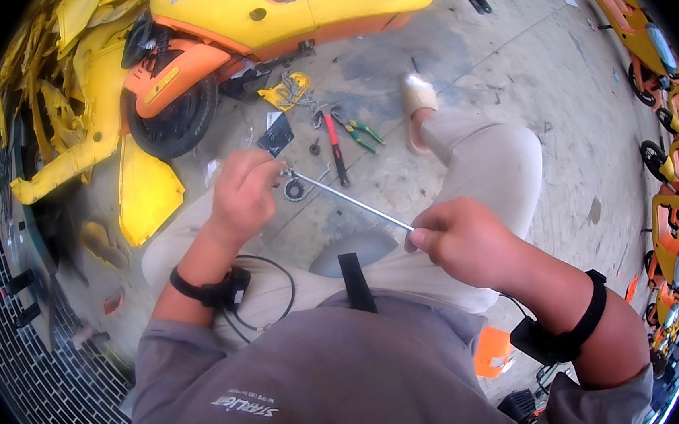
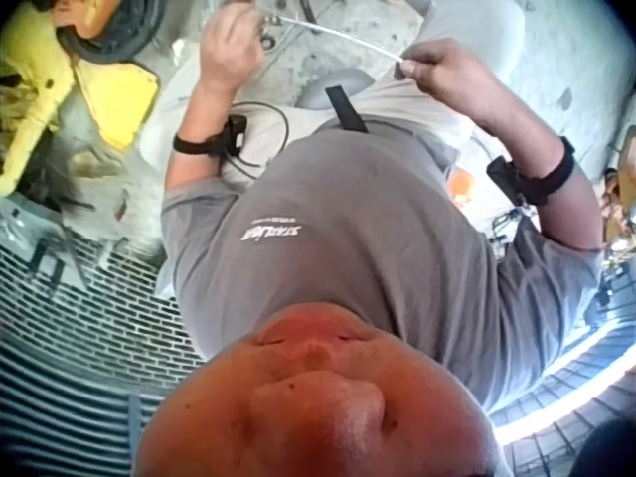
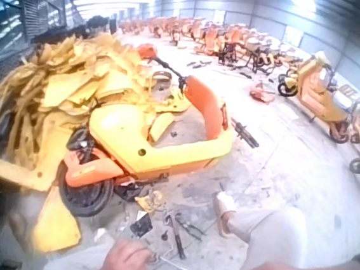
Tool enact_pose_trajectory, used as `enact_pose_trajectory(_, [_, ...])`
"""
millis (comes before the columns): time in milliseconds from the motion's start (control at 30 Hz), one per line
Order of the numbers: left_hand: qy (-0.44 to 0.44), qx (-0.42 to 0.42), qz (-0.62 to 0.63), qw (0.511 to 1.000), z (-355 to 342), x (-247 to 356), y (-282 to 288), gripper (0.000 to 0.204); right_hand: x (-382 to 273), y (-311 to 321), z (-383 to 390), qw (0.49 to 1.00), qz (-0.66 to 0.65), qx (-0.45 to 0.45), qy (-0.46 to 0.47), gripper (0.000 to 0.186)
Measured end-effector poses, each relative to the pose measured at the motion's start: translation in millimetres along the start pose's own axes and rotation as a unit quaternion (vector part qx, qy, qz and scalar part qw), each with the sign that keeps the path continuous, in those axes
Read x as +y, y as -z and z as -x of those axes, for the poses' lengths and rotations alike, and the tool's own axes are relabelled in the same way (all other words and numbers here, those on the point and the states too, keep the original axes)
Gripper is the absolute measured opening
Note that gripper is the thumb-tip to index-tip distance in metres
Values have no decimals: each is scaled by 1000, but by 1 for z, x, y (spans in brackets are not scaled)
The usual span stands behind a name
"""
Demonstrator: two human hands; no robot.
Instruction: The person holds a small drive gear and chain assembly, using a long screwdriver to leverage and move parts, then handles individual metal chain links and uses pliers to press a pin into a link.
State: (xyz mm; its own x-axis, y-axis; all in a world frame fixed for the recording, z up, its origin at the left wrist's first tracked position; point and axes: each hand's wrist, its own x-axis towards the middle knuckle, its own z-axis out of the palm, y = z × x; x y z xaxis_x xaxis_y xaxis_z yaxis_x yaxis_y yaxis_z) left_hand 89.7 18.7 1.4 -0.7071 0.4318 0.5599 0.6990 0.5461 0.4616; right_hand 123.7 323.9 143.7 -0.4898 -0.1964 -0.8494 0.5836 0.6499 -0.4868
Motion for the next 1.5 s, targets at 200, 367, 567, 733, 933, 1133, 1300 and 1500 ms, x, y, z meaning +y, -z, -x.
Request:
enact_pose_trajectory(200, [-41, -15, 39, 998, 1, 12, 2, 31, 36, -24, 15, 976, -195, -39, -87, 22])
enact_pose_trajectory(367, [-47, -70, 53, 995, 15, 18, -3, 27, 68, -65, 22, 945, -303, -75, -99, 24])
enact_pose_trajectory(567, [-59, -93, 42, 993, 22, 26, -5, 25, 97, -89, 15, 928, -352, -95, -72, 24])
enact_pose_trajectory(733, [-8, -111, 45, 993, 0, 28, 12, 24, 87, -80, 16, 981, -194, 13, 26, 27])
enact_pose_trajectory(933, [20, -16, 155, 988, -53, 65, 71, 26, 82, -48, 67, 956, -35, 127, 262, 22])
enact_pose_trajectory(1133, [97, 165, 286, 939, -64, 100, 87, 32, 69, -46, 93, 965, -127, 69, 217, 23])
enact_pose_trajectory(1300, [314, 233, 401, 829, -59, 94, 57, 31, 68, -74, 89, 937, 21, 219, 270, 21])
enact_pose_trajectory(1500, [313, 395, 463, 729, -65, 120, 39, 24, 84, -103, 64, 919, -25, 212, 330, 22])
